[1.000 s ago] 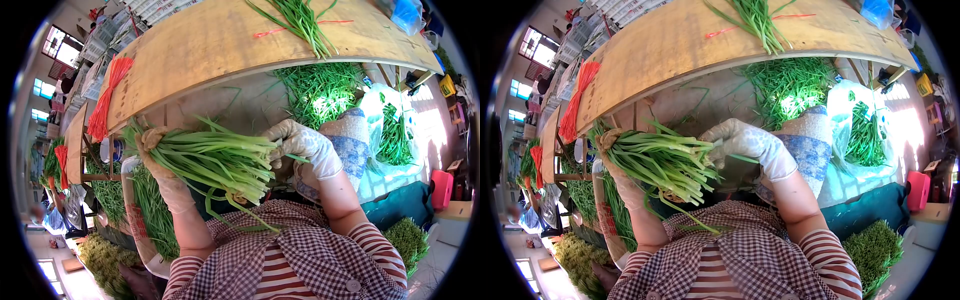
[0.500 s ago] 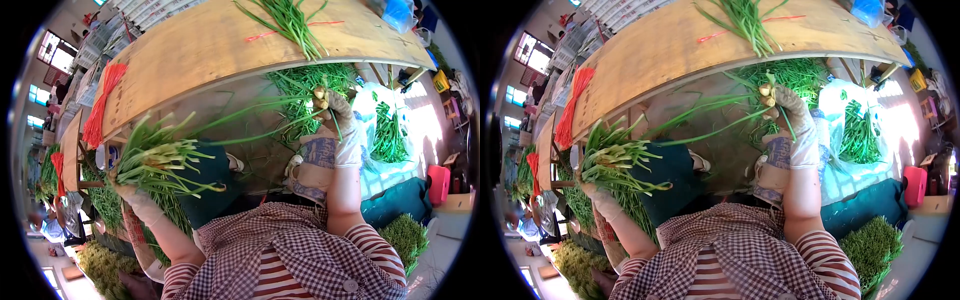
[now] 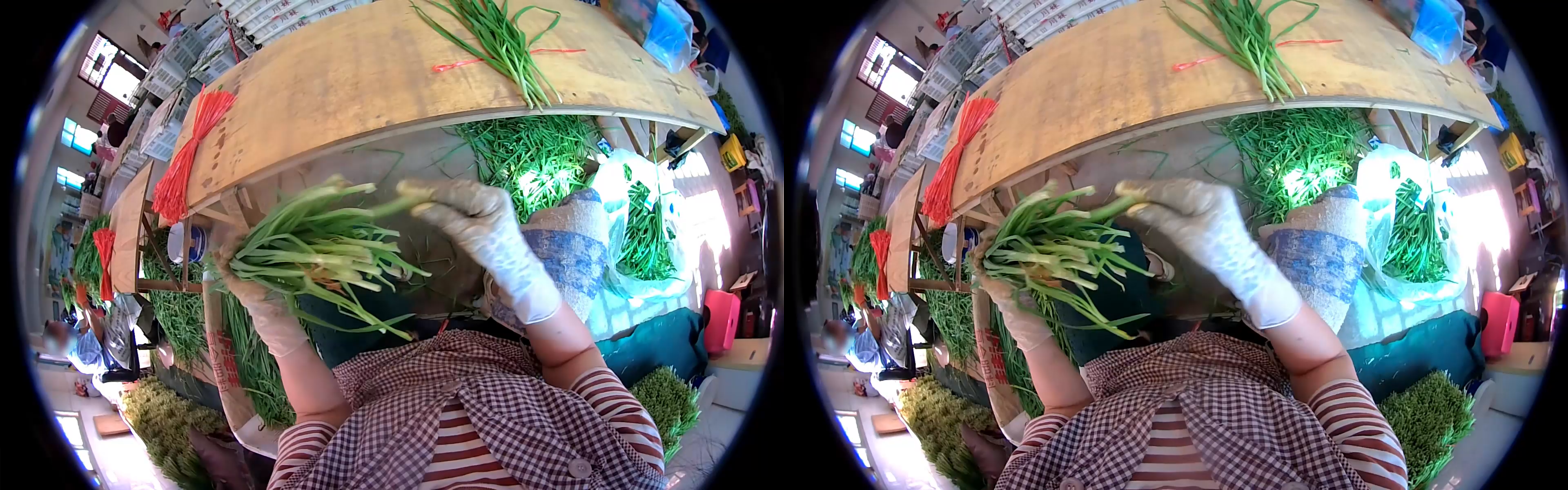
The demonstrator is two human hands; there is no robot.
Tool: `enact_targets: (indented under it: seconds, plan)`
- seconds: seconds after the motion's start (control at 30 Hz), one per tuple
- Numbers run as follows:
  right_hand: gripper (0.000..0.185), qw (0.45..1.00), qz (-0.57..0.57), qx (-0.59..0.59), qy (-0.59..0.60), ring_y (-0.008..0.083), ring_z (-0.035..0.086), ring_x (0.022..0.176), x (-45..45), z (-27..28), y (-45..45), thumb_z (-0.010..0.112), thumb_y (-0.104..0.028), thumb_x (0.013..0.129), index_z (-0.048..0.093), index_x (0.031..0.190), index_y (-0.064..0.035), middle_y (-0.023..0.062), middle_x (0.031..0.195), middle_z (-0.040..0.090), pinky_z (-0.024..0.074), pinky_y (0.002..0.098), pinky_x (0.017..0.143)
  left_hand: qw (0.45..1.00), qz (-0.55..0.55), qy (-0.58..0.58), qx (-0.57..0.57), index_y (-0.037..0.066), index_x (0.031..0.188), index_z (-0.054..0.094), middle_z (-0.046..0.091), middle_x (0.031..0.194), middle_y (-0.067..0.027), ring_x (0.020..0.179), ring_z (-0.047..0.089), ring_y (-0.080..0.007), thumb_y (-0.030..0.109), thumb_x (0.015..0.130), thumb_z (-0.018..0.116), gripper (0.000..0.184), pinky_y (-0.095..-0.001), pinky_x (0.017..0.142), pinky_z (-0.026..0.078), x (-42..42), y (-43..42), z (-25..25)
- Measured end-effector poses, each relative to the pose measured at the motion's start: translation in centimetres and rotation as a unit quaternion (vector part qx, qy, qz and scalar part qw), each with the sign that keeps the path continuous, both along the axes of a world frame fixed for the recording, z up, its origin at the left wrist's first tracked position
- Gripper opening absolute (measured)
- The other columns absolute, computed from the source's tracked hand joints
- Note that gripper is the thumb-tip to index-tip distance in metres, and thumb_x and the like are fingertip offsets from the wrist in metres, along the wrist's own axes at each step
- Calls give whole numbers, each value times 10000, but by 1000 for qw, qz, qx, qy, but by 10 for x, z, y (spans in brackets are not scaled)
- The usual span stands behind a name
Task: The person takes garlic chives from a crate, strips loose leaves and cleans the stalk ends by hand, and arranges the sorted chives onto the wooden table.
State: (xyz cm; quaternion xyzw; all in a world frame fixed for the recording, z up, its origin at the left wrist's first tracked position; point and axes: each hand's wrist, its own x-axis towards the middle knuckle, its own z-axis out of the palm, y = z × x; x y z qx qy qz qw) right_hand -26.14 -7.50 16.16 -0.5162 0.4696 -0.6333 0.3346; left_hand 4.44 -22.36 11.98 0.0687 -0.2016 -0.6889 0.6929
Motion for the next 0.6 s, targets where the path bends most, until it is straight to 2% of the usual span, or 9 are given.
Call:
enact_targets:
  seconds: [0.07,0.17,0.2,0.23,0.3,0.37,0.4,0.53,0.6]
  plan:
    - [218,998,9,50,-34,120,642,939,13,-1,-1,668,-20,857,682,1073,6,98,1053,698,517,250,832,998,-63,-4,23,150,798,545,574,812,-17,956,529,-209,262,880,583,144,-458,978,395,-5,5,7]
    - [176,994,4,74,-85,101,638,862,18,-12,-6,647,-85,894,684,1041,6,75,990,706,517,242,799,987,62,-121,80,128,788,551,584,808,-29,953,539,-224,272,881,570,172,-462,973,406,-25,2,8]
    - [202,992,-3,71,-107,100,637,854,14,-17,-9,644,-116,904,676,1060,8,73,963,705,515,238,789,999,17,-15,44,97,779,550,607,850,-63,938,556,-239,281,899,519,222,-459,973,415,-11,-11,-8]
    - [231,990,-11,66,-128,98,636,847,8,-19,-12,640,-147,913,668,1079,11,70,935,705,513,235,779,995,38,-59,70,93,773,547,609,849,-66,924,561,-239,274,905,499,229,-458,963,425,5,-21,-22]
    - [244,968,-30,76,-236,108,622,851,-5,-23,-15,531,-129,970,627,1122,36,73,960,690,497,236,802,972,116,-139,152,92,751,537,610,829,-72,893,571,-239,250,919,444,248,-456,925,452,-2,-15,-10]
    - [247,981,-8,134,-140,120,627,860,-20,-37,-12,518,-106,968,611,1147,37,83,988,690,500,247,820,950,170,-169,200,96,732,526,604,800,-75,871,577,-239,232,930,404,269,-456,888,473,-13,-9,1]
    - [306,988,23,115,-104,136,636,864,-22,-38,-12,595,-109,926,589,1202,21,92,996,691,505,259,828,954,172,-160,186,97,729,522,600,789,-77,867,577,-239,231,932,398,274,-457,879,477,-5,-17,-10]
    - [503,978,105,177,-17,140,649,866,-5,-9,-1,733,-139,817,561,1279,-39,96,985,704,524,288,776,980,74,-7,187,87,736,507,582,776,-89,902,560,-275,274,942,402,297,-508,936,432,7,-29,-25]
    - [408,977,49,110,176,250,667,807,4,-24,-12,717,-119,790,618,1172,-14,144,897,691,534,351,708,983,27,32,179,74,731,488,548,751,-93,926,539,-307,304,946,391,330,-537,982,383,-6,-27,-22]
